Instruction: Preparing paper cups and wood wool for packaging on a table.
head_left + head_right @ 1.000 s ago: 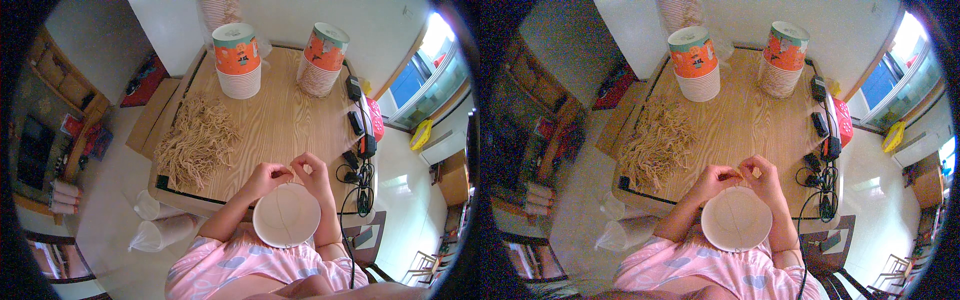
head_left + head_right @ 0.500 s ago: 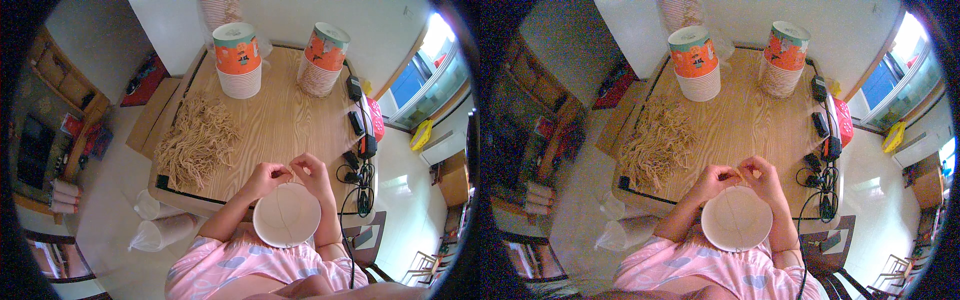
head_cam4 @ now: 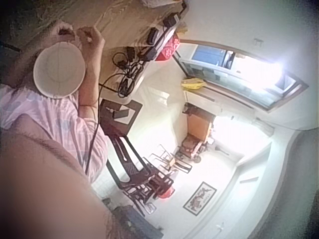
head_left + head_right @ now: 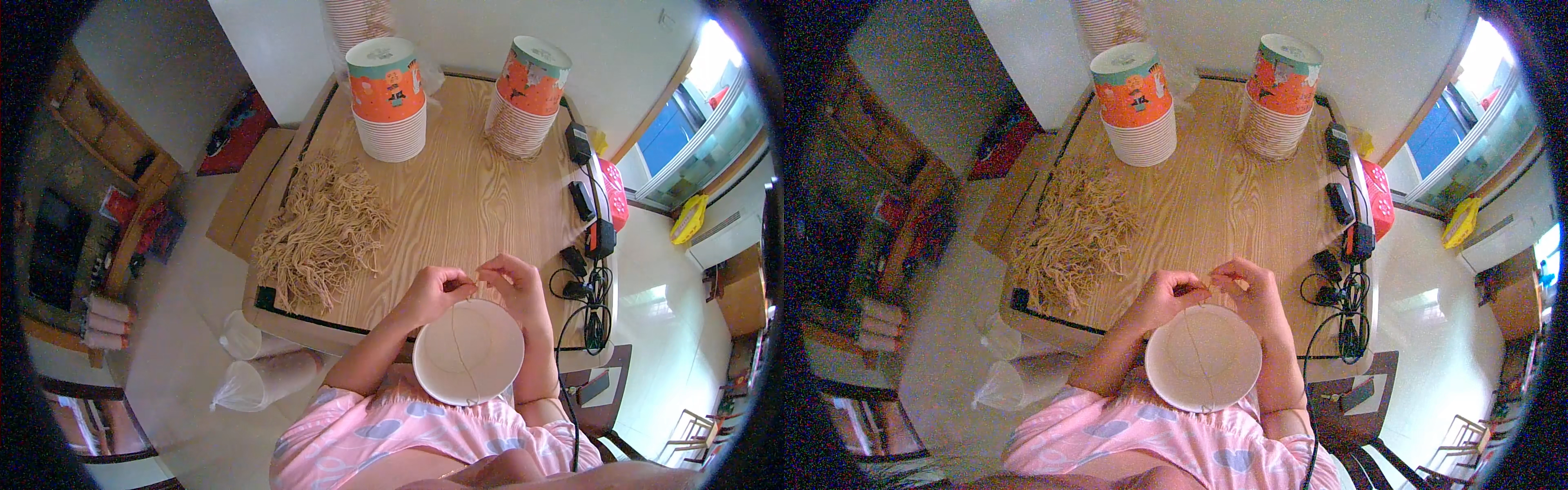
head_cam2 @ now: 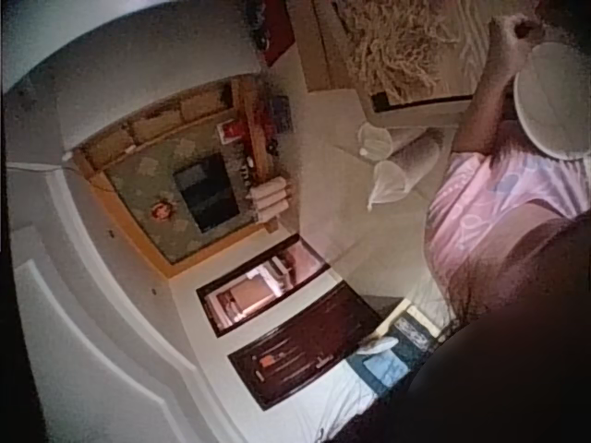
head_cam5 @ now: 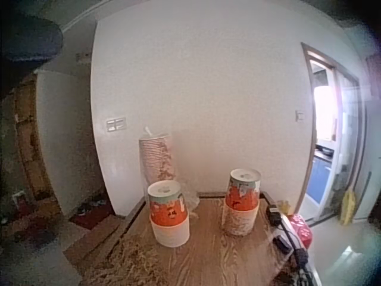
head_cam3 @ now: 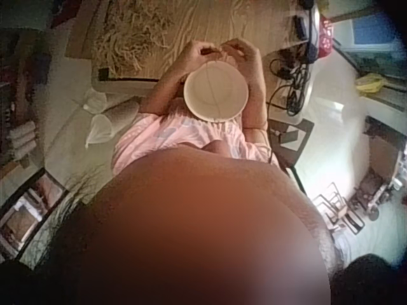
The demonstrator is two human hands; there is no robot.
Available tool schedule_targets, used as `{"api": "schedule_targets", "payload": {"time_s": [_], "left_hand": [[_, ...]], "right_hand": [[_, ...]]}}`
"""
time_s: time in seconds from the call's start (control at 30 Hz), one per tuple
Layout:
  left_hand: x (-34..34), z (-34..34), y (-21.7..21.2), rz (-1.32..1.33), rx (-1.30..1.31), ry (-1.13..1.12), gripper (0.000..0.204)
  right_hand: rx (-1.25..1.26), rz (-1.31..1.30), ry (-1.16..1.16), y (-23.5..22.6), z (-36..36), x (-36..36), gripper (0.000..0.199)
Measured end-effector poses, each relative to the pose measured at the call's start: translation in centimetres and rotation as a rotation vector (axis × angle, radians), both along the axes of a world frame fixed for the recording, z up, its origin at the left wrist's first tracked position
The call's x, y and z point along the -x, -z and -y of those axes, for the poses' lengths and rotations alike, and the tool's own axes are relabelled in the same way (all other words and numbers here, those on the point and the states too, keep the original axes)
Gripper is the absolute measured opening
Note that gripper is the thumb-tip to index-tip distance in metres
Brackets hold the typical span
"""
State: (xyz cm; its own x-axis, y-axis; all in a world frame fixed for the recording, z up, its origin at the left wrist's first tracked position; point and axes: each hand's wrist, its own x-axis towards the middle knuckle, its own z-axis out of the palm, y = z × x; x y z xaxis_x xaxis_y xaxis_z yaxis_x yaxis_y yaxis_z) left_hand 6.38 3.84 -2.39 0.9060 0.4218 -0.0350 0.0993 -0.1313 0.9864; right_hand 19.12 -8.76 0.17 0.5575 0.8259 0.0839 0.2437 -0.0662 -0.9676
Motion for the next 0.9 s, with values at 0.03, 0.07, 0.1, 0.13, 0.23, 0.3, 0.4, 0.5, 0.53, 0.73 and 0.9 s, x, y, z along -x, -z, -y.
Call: {"api": "schedule_targets", "payload": {"time_s": [0.03,0.07,0.1,0.13,0.23,0.3,0.4,0.5,0.53,0.73,0.9], "left_hand": [[0.0,0.0,0.0,-0.001,-0.001,-0.002,0.015],[0.0,0.0,-0.1,-0.001,-0.001,-0.002,0.015],[0.0,0.0,-0.1,-0.004,-0.004,0.000,0.015],[0.0,0.0,-0.2,-0.007,-0.007,0.001,0.014],[0.0,0.0,-0.4,0.001,-0.017,0.020,0.014],[0.0,0.1,-0.5,0.004,-0.014,0.014,0.014],[0.0,0.1,-0.7,-0.004,-0.013,0.017,0.014],[0.1,0.0,-0.8,-0.014,-0.014,0.035,0.014],[0.1,0.0,-0.9,-0.013,-0.013,0.042,0.014],[0.0,0.2,-0.3,0.002,-0.023,0.018,0.014],[0.1,0.2,-0.8,-0.028,-0.020,0.015,0.013]], "right_hand": [[0.027,-0.032,0.010,0.0,0.2,-0.1,0.006],[0.027,-0.031,0.010,-0.1,0.2,-0.3,0.006],[0.032,0.006,0.001,-0.1,0.3,-0.4,0.006],[0.036,0.044,-0.008,-0.1,0.3,-0.5,0.006],[-0.036,0.168,0.016,0.6,0.3,-0.5,0.009],[-0.013,0.149,0.061,0.7,0.3,-0.6,0.012],[-0.005,0.133,0.115,0.6,0.3,-0.6,0.021],[0.075,0.116,0.079,0.9,0.5,-0.8,0.028],[0.169,0.095,0.032,0.9,0.5,-0.8,0.030],[0.280,0.033,-0.176,0.5,-0.3,-0.4,0.021],[0.098,-0.023,-0.178,1.3,-0.3,-0.4,0.011]]}}
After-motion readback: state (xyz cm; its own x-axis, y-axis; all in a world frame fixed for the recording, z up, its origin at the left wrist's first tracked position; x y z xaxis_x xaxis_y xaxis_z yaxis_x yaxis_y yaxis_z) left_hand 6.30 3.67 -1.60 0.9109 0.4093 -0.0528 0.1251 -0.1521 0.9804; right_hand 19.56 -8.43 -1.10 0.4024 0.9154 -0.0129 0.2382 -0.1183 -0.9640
